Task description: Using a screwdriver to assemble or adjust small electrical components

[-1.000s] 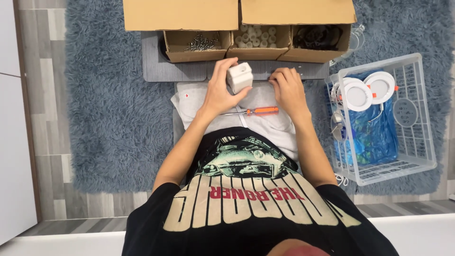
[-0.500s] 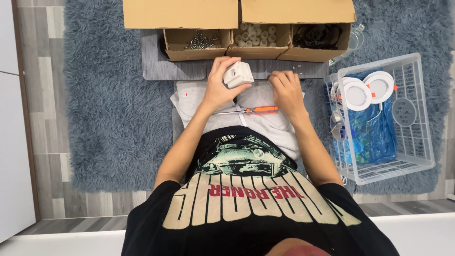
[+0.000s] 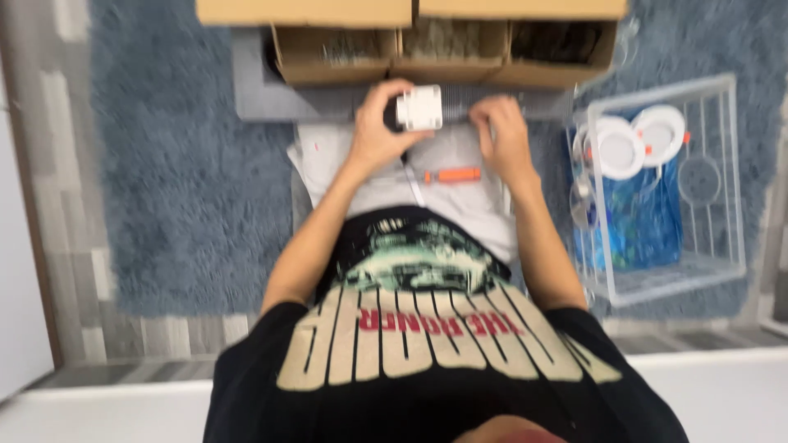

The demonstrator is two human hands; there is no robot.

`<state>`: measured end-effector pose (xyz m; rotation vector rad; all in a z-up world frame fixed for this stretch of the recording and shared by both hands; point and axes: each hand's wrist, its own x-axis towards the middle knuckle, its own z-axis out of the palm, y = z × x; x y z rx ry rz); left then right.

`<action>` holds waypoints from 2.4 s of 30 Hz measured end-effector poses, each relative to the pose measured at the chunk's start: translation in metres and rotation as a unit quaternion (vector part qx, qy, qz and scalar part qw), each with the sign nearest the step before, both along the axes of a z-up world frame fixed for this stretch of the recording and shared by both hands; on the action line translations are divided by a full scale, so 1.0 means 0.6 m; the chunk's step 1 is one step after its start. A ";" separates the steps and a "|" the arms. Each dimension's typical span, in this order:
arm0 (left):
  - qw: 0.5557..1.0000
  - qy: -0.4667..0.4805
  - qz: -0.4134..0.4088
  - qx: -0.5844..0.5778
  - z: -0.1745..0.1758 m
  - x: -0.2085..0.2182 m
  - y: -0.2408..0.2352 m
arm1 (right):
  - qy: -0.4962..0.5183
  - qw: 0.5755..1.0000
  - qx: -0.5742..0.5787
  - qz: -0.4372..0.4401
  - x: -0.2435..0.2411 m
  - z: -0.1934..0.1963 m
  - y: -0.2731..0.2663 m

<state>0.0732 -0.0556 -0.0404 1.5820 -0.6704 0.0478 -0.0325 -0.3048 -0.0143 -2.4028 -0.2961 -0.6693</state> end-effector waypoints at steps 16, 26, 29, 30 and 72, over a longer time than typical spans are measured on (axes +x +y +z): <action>0.992 -0.064 0.002 0.105 0.041 -0.005 0.003 | 0.031 0.995 0.066 0.067 0.080 0.112 0.100; 0.991 -0.046 0.017 0.128 0.019 -0.005 -0.002 | 0.033 0.997 -0.057 0.034 0.088 0.121 0.119; 0.994 -0.048 0.015 0.095 -0.035 0.009 -0.008 | 0.006 0.993 -0.103 0.050 0.099 0.104 0.104; 0.994 -0.051 0.016 0.096 -0.034 0.008 -0.007 | 0.004 0.994 -0.102 0.050 0.097 0.104 0.104; 0.992 -0.031 0.020 0.119 -0.045 0.010 -0.010 | 0.007 0.995 -0.071 0.074 0.096 0.107 0.105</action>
